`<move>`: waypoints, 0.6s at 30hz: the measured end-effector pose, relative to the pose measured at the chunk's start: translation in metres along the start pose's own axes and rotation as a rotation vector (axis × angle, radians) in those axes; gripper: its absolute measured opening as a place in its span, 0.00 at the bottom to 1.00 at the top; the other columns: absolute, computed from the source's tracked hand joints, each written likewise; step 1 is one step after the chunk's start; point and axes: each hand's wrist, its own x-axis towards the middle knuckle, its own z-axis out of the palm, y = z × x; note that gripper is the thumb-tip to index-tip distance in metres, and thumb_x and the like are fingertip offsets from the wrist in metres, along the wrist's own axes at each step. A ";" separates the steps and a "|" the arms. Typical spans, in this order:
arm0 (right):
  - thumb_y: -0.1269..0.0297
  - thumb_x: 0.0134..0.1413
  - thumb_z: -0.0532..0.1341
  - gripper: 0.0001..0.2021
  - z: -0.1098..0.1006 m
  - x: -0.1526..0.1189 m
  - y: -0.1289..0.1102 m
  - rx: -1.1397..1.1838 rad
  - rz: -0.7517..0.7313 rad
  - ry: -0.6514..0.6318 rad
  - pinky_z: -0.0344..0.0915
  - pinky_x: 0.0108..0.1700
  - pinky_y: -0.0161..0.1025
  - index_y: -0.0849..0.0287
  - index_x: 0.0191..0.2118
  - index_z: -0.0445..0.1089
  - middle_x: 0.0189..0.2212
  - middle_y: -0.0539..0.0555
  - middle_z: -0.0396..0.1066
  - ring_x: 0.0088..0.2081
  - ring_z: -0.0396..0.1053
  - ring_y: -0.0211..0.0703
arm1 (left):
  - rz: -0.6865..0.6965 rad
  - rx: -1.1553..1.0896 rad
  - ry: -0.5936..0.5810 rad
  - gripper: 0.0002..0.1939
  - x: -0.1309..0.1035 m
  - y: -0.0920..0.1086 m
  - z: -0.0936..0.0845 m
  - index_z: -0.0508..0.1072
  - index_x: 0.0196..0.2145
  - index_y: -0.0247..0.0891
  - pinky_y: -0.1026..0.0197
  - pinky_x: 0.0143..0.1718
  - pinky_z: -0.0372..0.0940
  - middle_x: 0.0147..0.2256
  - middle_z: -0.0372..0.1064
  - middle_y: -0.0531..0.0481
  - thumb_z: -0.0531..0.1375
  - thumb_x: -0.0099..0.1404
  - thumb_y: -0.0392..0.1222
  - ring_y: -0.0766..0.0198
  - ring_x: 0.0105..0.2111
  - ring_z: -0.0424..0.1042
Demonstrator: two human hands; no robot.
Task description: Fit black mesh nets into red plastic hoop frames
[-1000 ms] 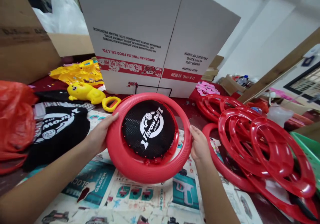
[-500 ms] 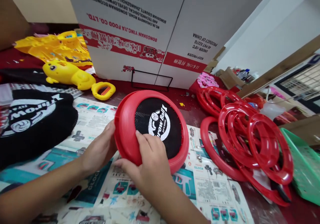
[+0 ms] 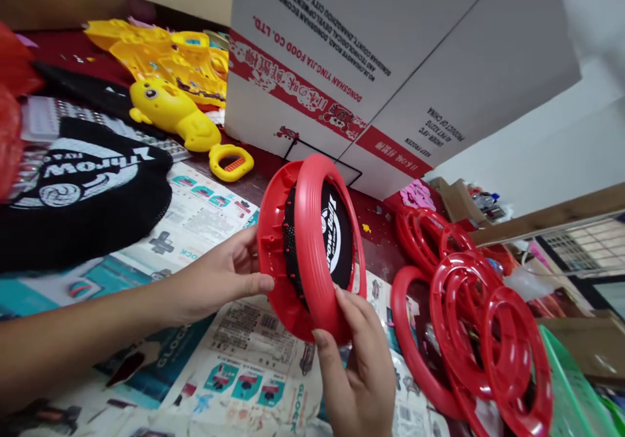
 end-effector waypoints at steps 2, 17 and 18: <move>0.69 0.58 0.63 0.21 0.001 0.002 0.000 0.054 0.025 0.010 0.67 0.57 0.48 0.47 0.56 0.69 0.54 0.54 0.69 0.54 0.68 0.48 | 0.025 0.010 0.062 0.33 -0.001 0.005 0.001 0.64 0.50 0.41 0.49 0.48 0.68 0.53 0.69 0.42 0.71 0.49 0.31 0.48 0.52 0.69; 0.72 0.60 0.59 0.29 0.010 0.026 0.027 0.008 -0.281 -0.288 0.68 0.54 0.44 0.43 0.65 0.59 0.51 0.56 0.65 0.52 0.66 0.46 | 0.173 0.066 0.102 0.33 -0.001 0.021 -0.001 0.63 0.48 0.42 0.59 0.42 0.70 0.49 0.71 0.46 0.73 0.47 0.33 0.56 0.46 0.72; 0.72 0.60 0.59 0.29 0.011 0.026 0.027 0.004 -0.287 -0.295 0.68 0.54 0.44 0.43 0.65 0.59 0.51 0.56 0.65 0.52 0.67 0.46 | 0.168 0.071 0.096 0.34 -0.001 0.021 -0.001 0.64 0.48 0.42 0.59 0.42 0.69 0.49 0.71 0.47 0.73 0.46 0.32 0.56 0.46 0.72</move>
